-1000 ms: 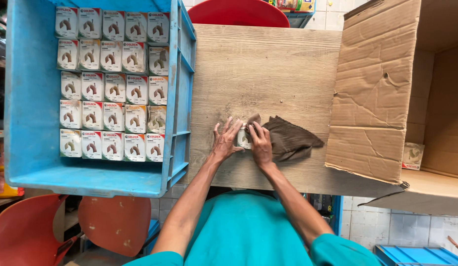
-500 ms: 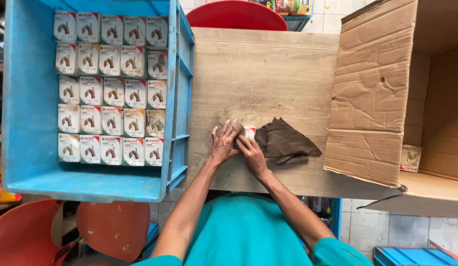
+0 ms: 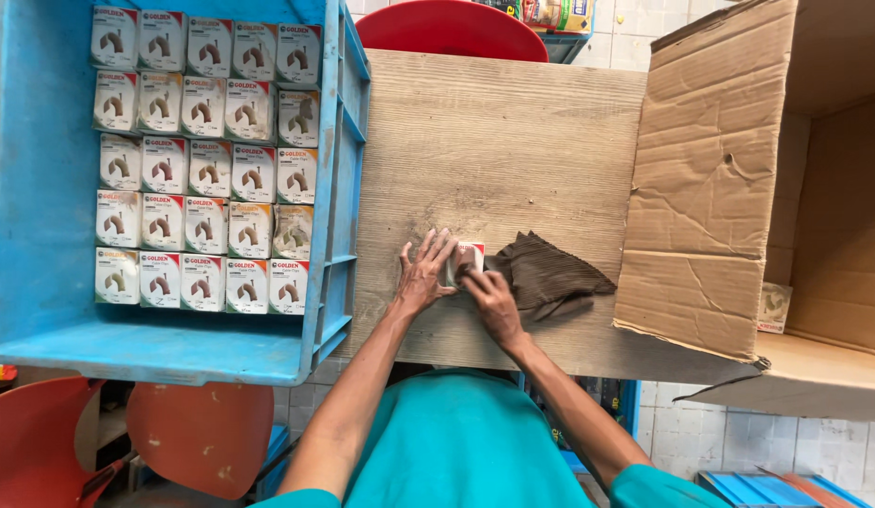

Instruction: The person repeatedly picks up small white boxes from a cardboard box, wipes each one with a brown cloth on a wooden surface, and places the cleaned boxes into a blue crate. The process is repeated for multiple boxes throughout the clip.

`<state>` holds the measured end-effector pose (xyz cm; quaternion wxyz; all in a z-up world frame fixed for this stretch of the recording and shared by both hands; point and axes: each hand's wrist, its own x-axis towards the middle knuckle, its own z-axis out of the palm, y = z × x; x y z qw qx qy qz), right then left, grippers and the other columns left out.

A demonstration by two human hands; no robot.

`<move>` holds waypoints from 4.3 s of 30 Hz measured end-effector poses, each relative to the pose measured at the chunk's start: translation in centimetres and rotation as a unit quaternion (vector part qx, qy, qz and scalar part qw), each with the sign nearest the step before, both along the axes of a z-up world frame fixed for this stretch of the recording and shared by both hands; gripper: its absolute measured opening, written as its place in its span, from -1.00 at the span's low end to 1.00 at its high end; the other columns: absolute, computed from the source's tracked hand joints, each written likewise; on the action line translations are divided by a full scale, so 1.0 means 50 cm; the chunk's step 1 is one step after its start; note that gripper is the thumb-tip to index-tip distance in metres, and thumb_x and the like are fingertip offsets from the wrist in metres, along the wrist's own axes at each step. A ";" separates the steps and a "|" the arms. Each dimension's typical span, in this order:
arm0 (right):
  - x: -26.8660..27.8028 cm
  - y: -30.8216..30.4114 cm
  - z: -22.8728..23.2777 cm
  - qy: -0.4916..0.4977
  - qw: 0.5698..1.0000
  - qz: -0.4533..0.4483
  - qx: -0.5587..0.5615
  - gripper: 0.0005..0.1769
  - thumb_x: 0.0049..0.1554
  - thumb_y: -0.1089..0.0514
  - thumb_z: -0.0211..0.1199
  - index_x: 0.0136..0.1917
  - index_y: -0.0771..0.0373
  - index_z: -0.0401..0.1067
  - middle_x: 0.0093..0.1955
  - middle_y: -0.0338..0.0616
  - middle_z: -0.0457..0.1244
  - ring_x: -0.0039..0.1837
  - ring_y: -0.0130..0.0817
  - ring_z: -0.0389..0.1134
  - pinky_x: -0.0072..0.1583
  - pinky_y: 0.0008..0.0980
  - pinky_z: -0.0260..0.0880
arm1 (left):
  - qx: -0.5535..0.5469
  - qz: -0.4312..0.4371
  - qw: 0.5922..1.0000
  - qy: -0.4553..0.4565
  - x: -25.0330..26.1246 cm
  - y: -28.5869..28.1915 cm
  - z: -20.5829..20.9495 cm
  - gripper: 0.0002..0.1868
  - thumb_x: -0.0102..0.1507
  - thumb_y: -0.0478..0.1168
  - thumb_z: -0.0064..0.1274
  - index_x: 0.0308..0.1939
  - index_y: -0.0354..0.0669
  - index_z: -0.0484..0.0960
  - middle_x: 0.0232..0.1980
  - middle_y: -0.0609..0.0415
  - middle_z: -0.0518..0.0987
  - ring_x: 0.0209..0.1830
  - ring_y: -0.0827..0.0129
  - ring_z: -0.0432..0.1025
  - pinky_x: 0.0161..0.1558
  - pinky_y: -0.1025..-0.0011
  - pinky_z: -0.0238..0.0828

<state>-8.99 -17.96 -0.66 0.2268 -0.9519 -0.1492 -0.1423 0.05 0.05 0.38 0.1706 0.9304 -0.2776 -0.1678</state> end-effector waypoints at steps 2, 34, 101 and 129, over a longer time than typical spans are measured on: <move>0.039 0.000 -0.020 -0.025 0.999 -0.042 -0.009 -0.65 0.13 0.31 0.10 0.18 0.14 0.43 0.21 -0.06 0.26 0.23 -0.17 0.27 0.29 -0.30 0.24 | 0.003 0.002 1.000 0.001 0.001 0.003 0.012 0.15 -0.09 0.09 0.37 0.51 0.23 0.08 0.60 0.18 0.02 0.60 0.24 -0.14 0.39 -0.24 -0.22; -0.002 -0.010 0.090 0.064 0.972 -0.161 0.156 -0.57 0.17 0.31 0.11 0.32 0.21 0.40 0.29 0.00 0.26 0.23 -0.11 0.30 0.26 -0.24 0.31 | -0.077 0.045 0.994 -0.056 -0.033 -0.097 0.033 0.07 -0.06 0.24 0.25 0.48 0.09 0.20 0.48 0.07 0.27 0.55 0.20 0.00 0.38 -0.25 -0.28; 0.040 -0.032 0.001 0.059 0.966 -0.250 0.005 -0.66 0.19 0.17 0.12 0.24 0.17 0.42 0.26 -0.08 0.15 0.27 -0.14 0.19 0.20 -0.20 0.31 | 0.029 0.017 0.999 -0.037 -0.023 -0.007 0.018 0.16 -0.14 0.21 0.34 0.47 0.03 0.16 0.61 0.05 -0.05 0.59 0.10 -0.15 0.38 -0.20 -0.20; 0.329 0.316 0.584 0.096 0.982 0.060 0.150 0.03 -0.03 0.26 0.40 0.58 0.29 -0.09 0.43 0.15 0.05 0.10 0.03 0.37 0.01 -0.21 0.50 | -0.155 0.082 0.956 -0.235 0.176 0.368 0.516 0.07 0.11 0.05 0.26 0.50 -0.36 0.02 0.42 -0.24 0.31 0.42 0.06 0.22 0.27 0.19 0.20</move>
